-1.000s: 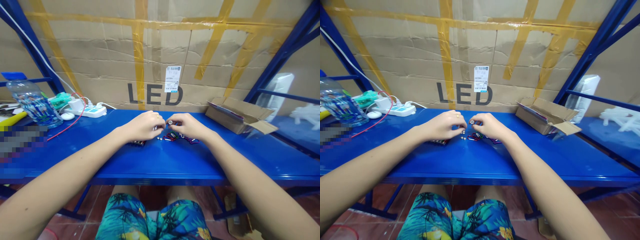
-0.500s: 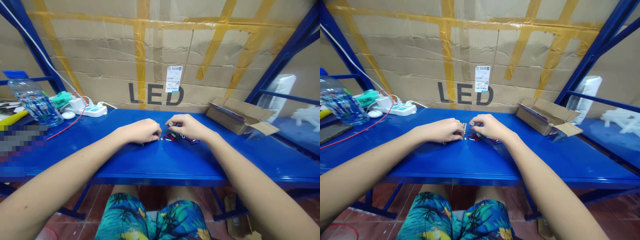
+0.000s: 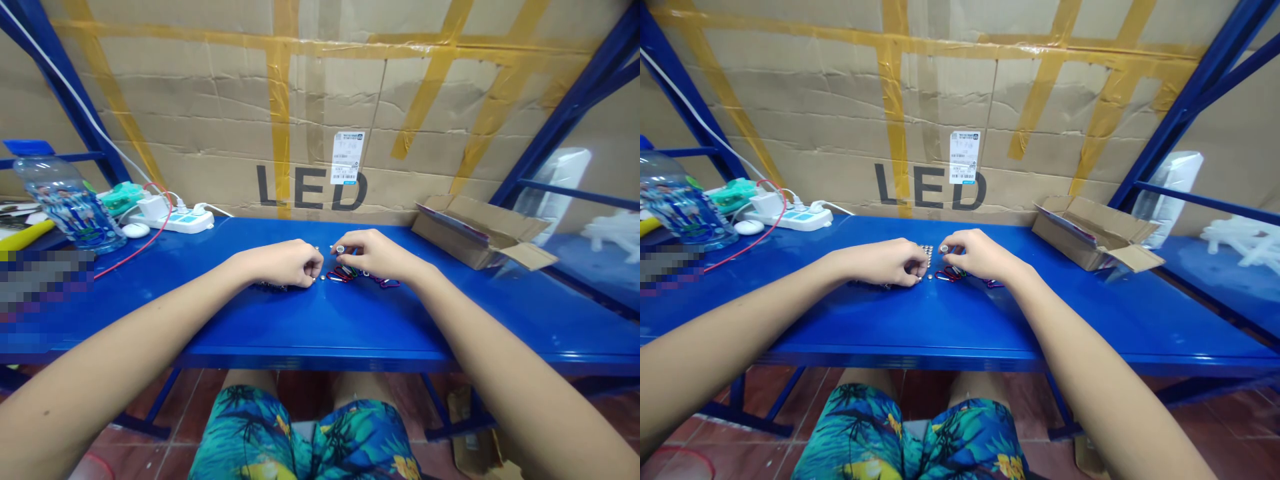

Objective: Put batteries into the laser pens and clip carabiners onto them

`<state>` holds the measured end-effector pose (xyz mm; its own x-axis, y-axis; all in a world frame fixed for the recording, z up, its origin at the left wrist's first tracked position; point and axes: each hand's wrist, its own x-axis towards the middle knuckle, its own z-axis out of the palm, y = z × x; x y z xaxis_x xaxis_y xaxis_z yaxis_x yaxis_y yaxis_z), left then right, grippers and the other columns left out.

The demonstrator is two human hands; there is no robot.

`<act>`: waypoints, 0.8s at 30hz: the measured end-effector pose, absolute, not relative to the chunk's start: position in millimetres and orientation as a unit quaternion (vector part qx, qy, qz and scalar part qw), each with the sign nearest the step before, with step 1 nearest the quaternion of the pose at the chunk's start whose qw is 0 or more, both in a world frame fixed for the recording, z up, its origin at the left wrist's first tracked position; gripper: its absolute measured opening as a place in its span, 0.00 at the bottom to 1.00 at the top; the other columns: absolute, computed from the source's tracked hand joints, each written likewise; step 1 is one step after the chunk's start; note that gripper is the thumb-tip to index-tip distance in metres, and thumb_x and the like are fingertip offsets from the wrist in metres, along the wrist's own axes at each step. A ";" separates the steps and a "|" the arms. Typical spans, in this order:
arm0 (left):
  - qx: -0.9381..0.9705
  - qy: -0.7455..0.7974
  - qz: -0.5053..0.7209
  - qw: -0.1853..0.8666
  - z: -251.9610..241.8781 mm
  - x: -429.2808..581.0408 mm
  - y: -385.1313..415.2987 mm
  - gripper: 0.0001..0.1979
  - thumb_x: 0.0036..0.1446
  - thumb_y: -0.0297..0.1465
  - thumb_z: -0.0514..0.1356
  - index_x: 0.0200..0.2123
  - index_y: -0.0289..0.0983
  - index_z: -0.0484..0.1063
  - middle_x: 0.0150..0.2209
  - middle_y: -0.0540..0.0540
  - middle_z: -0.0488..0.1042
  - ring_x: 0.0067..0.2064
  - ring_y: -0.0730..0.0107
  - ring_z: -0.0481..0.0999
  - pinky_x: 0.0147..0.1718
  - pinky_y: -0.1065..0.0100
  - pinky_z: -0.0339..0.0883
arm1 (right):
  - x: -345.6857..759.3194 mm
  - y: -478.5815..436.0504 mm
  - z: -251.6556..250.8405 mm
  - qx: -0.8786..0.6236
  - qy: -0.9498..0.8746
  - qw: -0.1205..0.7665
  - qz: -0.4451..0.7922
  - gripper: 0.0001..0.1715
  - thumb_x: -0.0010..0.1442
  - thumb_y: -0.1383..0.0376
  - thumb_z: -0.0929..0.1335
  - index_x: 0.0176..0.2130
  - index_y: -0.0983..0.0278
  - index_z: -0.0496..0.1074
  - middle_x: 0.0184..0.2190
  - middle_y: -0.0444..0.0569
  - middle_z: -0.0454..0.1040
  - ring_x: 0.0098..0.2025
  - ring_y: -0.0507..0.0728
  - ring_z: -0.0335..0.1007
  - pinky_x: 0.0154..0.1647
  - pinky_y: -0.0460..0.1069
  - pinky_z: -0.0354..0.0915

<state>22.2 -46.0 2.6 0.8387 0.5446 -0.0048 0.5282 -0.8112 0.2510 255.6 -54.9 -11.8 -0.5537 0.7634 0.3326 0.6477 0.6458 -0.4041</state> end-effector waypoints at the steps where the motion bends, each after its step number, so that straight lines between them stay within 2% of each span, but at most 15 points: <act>1: 0.950 0.282 0.032 0.125 2.8 22.3 -46.6 0.05 0.51 0.25 0.59 0.31 0.37 0.74 0.30 0.50 0.76 0.31 0.72 0.72 0.28 0.71 0.59 | 255.7 -55.0 -11.5 -0.405 -0.873 0.244 0.118 0.10 0.60 0.65 0.68 0.41 0.63 0.79 0.38 0.49 0.80 0.38 0.56 0.75 0.41 0.50 0.67; 6: 0.953 0.272 0.060 0.119 4.9 23.9 -49.1 0.05 0.50 0.25 0.59 0.30 0.37 0.74 0.28 0.51 0.75 0.29 0.72 0.71 0.28 0.71 0.59 | 256.9 -55.2 -10.6 -0.408 -0.872 0.243 0.119 0.10 0.60 0.64 0.68 0.39 0.64 0.78 0.37 0.49 0.80 0.38 0.56 0.74 0.40 0.49 0.66; 12: 0.923 0.280 0.237 0.116 6.3 27.0 -48.0 0.04 0.52 0.26 0.59 0.33 0.36 0.73 0.25 0.53 0.73 0.26 0.75 0.69 0.27 0.72 0.59 | 253.4 -59.3 -8.0 -0.410 -0.874 0.233 0.120 0.09 0.58 0.67 0.67 0.37 0.65 0.77 0.35 0.49 0.79 0.35 0.55 0.71 0.38 0.49 0.63; 15: 0.910 0.268 0.297 0.105 2.7 30.3 -48.8 0.04 0.52 0.26 0.59 0.33 0.36 0.72 0.22 0.55 0.69 0.24 0.77 0.67 0.26 0.73 0.58 | 250.1 -62.5 -7.1 -0.403 -0.879 0.226 0.118 0.07 0.58 0.67 0.66 0.32 0.65 0.74 0.30 0.47 0.77 0.32 0.54 0.68 0.35 0.48 0.59; 18: 0.911 0.257 0.313 0.082 -1.0 34.3 -51.3 0.05 0.52 0.25 0.59 0.33 0.37 0.72 0.21 0.56 0.68 0.24 0.77 0.67 0.26 0.73 0.57 | 247.8 -64.1 -7.0 -0.393 -0.884 0.222 0.119 0.08 0.57 0.68 0.64 0.26 0.65 0.68 0.25 0.44 0.73 0.28 0.52 0.63 0.31 0.47 0.56; 24: 0.915 0.255 0.310 0.034 -5.4 37.4 -50.8 0.06 0.55 0.25 0.58 0.36 0.37 0.75 0.21 0.55 0.70 0.24 0.76 0.68 0.26 0.72 0.56 | 246.1 -64.4 -7.4 -0.391 -0.884 0.224 0.126 0.09 0.56 0.67 0.64 0.24 0.64 0.64 0.23 0.43 0.70 0.27 0.51 0.62 0.30 0.47 0.53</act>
